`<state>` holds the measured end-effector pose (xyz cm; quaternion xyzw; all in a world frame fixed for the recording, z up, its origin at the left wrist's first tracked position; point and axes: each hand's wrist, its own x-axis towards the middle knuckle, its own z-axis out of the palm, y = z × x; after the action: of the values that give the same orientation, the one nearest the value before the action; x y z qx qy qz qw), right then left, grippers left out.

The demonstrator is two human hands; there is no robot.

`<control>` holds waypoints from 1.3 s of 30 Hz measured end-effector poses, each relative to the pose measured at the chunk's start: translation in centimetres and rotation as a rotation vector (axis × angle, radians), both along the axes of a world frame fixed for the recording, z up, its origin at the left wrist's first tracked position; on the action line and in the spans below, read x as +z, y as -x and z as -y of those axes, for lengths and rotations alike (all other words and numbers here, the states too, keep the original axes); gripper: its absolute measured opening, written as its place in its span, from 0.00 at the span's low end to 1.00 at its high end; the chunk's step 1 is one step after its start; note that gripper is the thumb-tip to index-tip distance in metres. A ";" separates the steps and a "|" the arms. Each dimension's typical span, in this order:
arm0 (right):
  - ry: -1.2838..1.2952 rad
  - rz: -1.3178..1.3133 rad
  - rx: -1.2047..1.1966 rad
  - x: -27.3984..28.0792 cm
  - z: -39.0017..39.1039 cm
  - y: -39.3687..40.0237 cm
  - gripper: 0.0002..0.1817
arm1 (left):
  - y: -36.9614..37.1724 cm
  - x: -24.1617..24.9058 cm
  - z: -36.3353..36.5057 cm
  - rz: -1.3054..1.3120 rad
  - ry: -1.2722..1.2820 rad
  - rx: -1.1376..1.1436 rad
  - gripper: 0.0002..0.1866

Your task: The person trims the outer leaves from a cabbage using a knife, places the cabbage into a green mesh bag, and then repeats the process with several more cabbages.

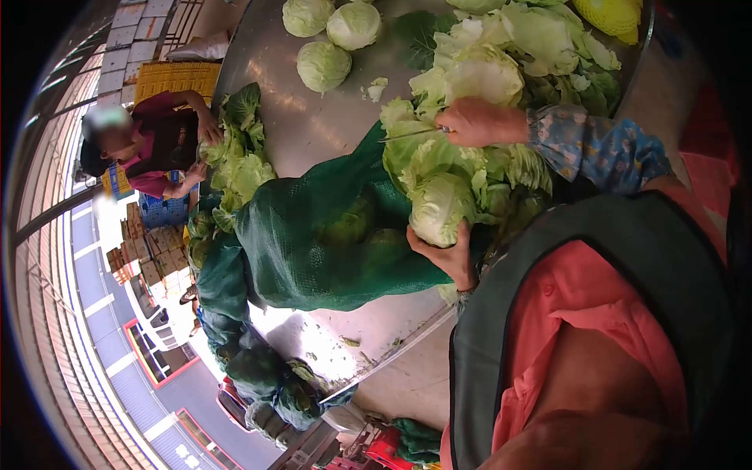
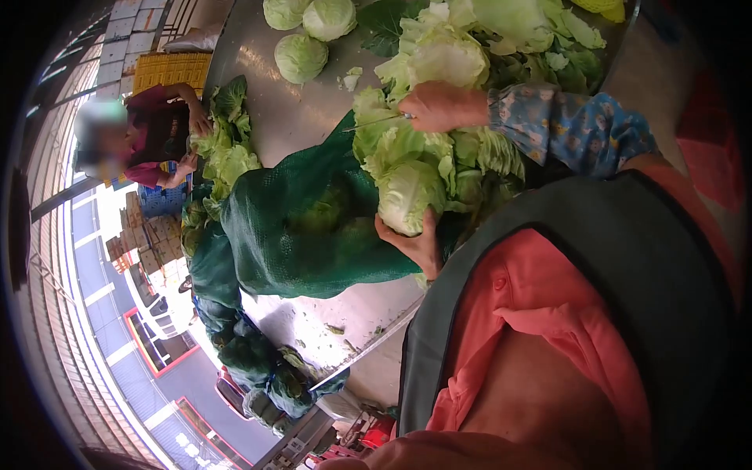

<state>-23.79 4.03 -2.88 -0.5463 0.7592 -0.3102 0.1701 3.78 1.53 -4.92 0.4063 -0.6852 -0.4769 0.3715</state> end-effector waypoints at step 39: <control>0.284 0.942 0.273 8.8 -6.5 2.6 0.19 | 4.4 2.3 -4.9 -0.632 -0.604 -0.314 0.50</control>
<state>-26.41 10.53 5.90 -0.4592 0.4723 -0.5978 0.4569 -0.66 6.47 -2.60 0.2224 -0.4222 -0.8059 0.3504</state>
